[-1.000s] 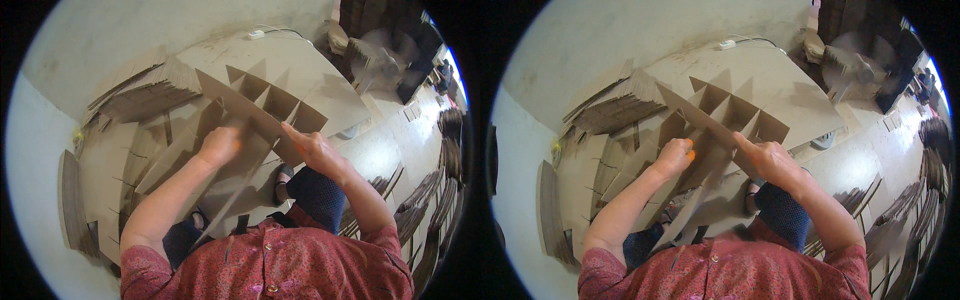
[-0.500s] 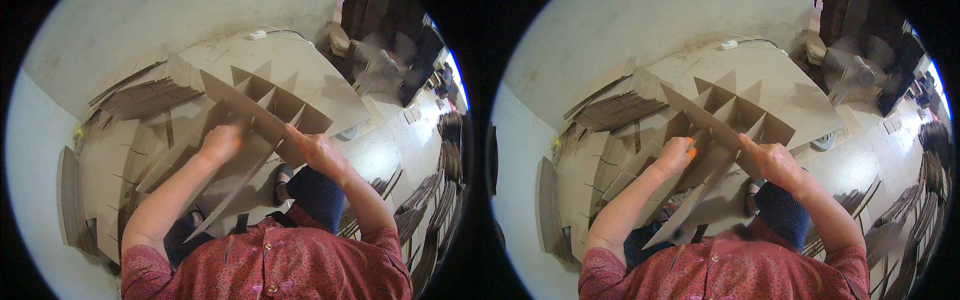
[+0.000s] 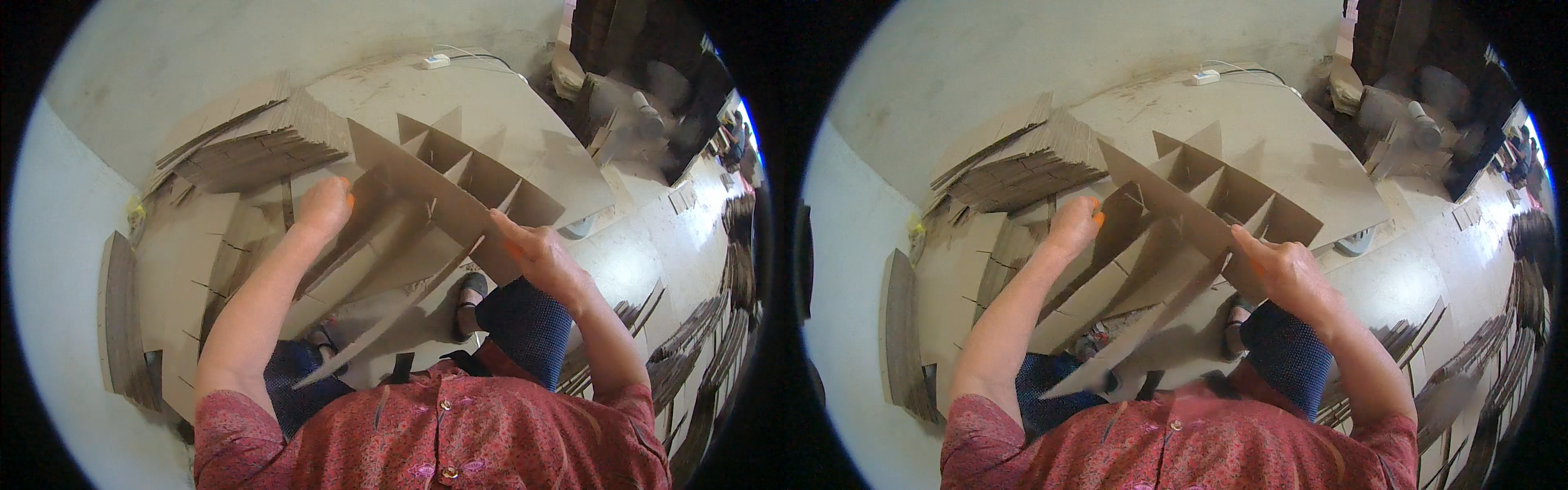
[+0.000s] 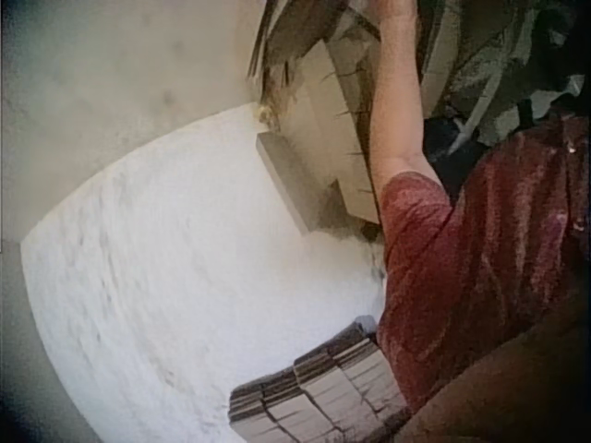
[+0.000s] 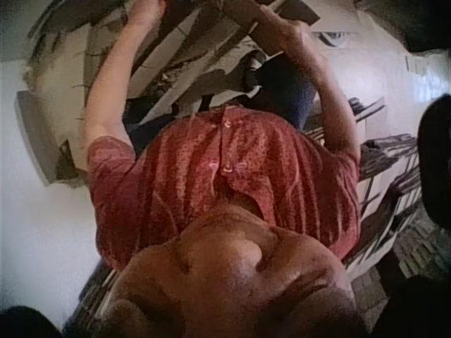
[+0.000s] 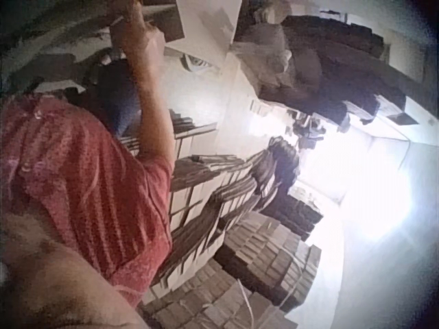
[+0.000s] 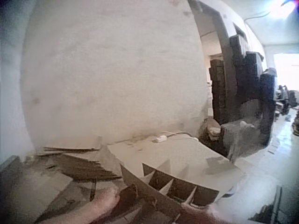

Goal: The person sits on the floor and repeatedly folds pre-cut cardboard sheets into multi-compartment dividers. They pick up a flat sheet, fold it along scored lines to form a grid of cells, and place the finished divider onto a growing stack. The process is repeated continuously.

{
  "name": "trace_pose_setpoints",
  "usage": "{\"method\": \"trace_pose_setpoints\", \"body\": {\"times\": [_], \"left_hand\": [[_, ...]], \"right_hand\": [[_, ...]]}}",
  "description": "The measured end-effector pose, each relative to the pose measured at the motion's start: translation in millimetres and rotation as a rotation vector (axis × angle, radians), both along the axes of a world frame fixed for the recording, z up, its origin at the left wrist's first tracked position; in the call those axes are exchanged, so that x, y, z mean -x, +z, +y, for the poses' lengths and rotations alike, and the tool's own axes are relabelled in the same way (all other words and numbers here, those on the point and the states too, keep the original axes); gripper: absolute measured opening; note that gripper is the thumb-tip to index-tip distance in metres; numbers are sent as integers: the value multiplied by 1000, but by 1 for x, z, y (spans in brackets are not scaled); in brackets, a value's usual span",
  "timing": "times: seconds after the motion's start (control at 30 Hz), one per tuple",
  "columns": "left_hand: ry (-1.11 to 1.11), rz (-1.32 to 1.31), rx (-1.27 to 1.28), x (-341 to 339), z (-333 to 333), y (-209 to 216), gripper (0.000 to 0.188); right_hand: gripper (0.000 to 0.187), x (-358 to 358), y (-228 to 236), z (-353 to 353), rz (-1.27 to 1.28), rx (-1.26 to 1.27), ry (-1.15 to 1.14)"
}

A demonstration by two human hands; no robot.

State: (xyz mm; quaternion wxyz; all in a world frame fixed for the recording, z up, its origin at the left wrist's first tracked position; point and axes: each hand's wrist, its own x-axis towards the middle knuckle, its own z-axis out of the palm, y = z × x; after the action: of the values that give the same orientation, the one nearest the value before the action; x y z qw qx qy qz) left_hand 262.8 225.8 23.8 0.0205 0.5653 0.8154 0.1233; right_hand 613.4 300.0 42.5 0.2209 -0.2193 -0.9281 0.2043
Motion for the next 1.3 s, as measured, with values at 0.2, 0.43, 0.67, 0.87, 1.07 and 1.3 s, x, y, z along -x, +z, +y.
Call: {"method": "trace_pose_setpoints", "body": {"times": [0.2, 0.43, 0.67, 0.87, 1.07, 1.3], "left_hand": [[-124, -74, 21, -6, -10, -5, 23], [98, 119, -446, 49, -24, 57, 32], [178, 661, -514, 176, 7, 76, 47], [253, 339, -150, 180, 45, 109, 29], [134, 54, -215, 186, 28, 125, 22], [-312, 62, -731, 64, -16, 90, 31]], "right_hand": [[56, 5, -13, 1, -187, 50, 11], [53, 23, -37, 26, -50, -127, 37], [53, 52, -33, 56, -13, -196, 3], [56, 53, -39, 83, -72, -207, -47], [49, 56, -26, 63, 172, -482, -161], [42, 98, 27, 5, 511, 701, -47]]}}
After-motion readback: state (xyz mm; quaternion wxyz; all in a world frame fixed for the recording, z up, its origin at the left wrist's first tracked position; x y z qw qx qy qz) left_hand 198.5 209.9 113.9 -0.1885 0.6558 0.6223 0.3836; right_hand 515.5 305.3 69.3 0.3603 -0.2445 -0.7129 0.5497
